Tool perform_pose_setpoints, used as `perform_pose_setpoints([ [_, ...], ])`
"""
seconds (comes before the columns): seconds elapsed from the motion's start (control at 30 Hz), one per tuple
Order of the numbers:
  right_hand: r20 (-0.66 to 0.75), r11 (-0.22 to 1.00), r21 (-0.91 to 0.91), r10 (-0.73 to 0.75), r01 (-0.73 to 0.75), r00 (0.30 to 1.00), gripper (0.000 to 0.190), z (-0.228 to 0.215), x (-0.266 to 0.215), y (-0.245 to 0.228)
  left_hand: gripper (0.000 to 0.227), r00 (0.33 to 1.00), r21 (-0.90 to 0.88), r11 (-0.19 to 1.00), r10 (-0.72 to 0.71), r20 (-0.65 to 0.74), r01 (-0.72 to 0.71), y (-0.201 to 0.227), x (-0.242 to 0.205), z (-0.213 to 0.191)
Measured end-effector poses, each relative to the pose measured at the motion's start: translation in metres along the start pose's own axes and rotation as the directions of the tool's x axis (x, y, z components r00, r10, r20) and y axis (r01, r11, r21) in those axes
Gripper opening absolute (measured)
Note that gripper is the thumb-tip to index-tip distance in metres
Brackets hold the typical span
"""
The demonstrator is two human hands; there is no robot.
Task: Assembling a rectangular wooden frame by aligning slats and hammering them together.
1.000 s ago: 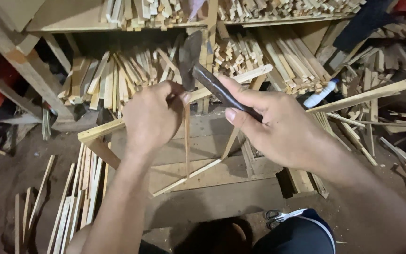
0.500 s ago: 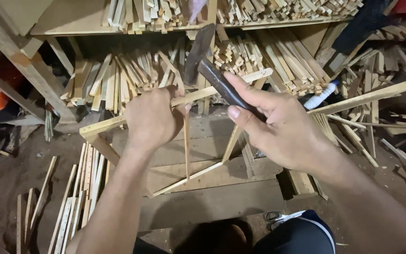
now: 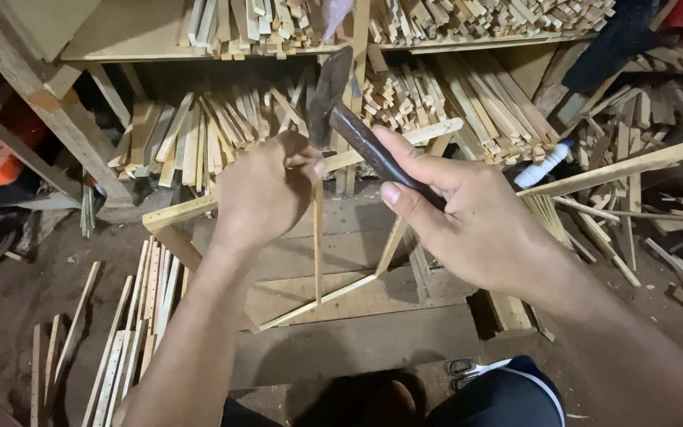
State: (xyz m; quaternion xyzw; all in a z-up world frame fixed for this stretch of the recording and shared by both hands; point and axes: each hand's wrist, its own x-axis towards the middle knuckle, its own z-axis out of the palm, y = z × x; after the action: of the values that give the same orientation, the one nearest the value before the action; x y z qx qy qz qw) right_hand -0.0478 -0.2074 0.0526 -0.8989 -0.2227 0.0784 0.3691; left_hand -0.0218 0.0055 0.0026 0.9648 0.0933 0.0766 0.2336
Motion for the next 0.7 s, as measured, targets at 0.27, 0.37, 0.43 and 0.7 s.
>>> perform_pose_setpoints([
  [0.27, 0.028, 0.998, -0.059, 0.009, -0.007, 1.000, 0.065, 0.003, -0.001, 0.002, 0.018, 0.998, 0.074, 0.997, -0.028, -0.058, 0.032, -0.003, 0.001, 0.008],
  [0.37, -0.059, 0.989, 0.030, -0.143, 0.145, 0.988, 0.062, 0.004, -0.006, 0.005, 0.013, 0.995, 0.040, 0.999, -0.009, -0.104, 0.013, -0.007, 0.006, 0.014],
  [0.43, -0.132, 0.945, 0.112, -0.293, 0.308, 0.947, 0.059, 0.008, -0.007, 0.004, 0.015, 0.981, -0.033, 0.997, 0.059, -0.186, -0.066, -0.015, 0.005, 0.020],
  [0.7, -0.040, 0.996, 0.061, -0.059, 0.062, 0.997, 0.063, 0.006, 0.001, 0.005, 0.027, 0.998, 0.023, 0.999, -0.042, -0.054, 0.043, -0.008, 0.004, 0.012],
])
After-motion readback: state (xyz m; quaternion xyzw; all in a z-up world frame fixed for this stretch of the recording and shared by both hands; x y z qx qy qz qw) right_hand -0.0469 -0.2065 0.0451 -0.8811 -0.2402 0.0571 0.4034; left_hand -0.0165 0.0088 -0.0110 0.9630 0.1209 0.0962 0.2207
